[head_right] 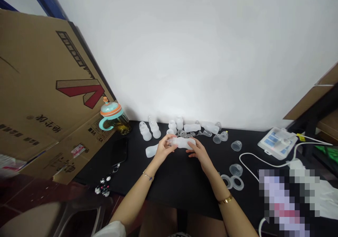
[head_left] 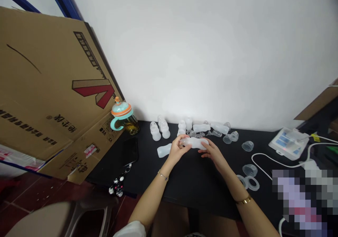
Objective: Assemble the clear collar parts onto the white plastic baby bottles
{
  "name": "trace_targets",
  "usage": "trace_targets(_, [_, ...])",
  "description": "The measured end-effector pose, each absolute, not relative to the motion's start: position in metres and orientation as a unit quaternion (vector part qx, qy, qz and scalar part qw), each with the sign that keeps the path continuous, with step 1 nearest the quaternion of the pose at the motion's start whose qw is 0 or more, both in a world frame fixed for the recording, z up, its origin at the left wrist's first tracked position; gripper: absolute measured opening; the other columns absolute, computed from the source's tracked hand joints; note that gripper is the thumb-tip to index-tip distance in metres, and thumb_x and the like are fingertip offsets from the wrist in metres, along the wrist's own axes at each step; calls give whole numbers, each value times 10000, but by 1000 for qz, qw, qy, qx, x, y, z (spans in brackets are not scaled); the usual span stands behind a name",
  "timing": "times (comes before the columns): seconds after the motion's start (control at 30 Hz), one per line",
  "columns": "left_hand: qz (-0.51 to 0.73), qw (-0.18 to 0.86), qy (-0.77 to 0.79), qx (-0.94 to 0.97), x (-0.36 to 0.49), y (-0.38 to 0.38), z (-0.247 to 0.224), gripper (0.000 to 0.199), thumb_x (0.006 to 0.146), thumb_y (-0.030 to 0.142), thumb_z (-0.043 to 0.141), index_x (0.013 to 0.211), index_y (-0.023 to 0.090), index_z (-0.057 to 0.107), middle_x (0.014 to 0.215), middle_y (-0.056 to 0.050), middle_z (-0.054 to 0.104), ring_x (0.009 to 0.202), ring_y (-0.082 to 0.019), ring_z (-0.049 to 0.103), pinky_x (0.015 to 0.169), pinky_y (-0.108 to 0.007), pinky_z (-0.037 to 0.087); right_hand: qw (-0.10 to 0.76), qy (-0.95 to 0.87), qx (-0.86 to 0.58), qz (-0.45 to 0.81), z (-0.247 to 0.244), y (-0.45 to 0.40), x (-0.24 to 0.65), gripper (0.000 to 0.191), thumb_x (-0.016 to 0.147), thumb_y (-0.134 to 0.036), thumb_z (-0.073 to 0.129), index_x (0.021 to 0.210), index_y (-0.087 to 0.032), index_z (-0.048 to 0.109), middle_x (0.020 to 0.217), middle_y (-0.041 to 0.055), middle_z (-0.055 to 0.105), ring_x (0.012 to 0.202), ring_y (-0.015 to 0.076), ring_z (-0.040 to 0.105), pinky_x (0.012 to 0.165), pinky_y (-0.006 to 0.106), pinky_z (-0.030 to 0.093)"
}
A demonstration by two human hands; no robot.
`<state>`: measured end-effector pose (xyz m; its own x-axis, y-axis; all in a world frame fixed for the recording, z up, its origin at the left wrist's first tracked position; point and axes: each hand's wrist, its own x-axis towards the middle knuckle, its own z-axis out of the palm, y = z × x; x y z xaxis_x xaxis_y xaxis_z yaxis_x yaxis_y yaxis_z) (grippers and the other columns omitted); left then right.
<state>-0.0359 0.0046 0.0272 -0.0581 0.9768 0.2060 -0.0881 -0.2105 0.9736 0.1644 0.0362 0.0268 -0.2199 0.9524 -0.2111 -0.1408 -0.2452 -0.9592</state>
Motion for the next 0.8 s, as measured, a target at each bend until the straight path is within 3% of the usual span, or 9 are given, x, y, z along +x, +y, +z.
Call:
trace_targets(0.17, [579, 466, 432, 512, -36, 5, 24, 494, 736, 412, 820, 1133, 173, 649, 971, -52, 672, 683, -113, 607, 532, -197, 503, 458, -439, -431, 642, 30, 32, 166, 438, 743, -424, 828, 1146, -273, 746, 1166, 48, 731, 1093, 290, 684, 701, 323, 650])
trace_targets(0.3, [586, 470, 432, 499, -35, 5, 26, 491, 728, 411, 825, 1125, 177, 654, 1054, -66, 653, 719, -115, 626, 533, -191, 516, 464, -429, -425, 648, 28, 32, 166, 584, 696, -362, 873, 1252, -298, 706, 1221, 29, 718, 1135, 284, 669, 804, 352, 641])
trace_targets(0.43, [593, 466, 443, 484, -34, 6, 27, 501, 709, 434, 836, 1100, 171, 666, 1058, -69, 649, 693, -105, 626, 515, -189, 517, 465, -430, -427, 646, 26, 33, 167, 730, 635, -328, 910, 1318, -310, 655, 1247, 19, 703, 1111, 259, 672, 813, 328, 626])
trace_targets(0.8, [606, 477, 446, 454, -36, 9, 26, 523, 689, 437, 850, 1083, 145, 668, 958, -57, 661, 641, -100, 628, 504, -189, 513, 436, -465, -432, 638, 32, 31, 166, 618, 672, -358, 880, 1238, -243, 658, 1017, 22, 723, 748, 156, 694, 610, 234, 559])
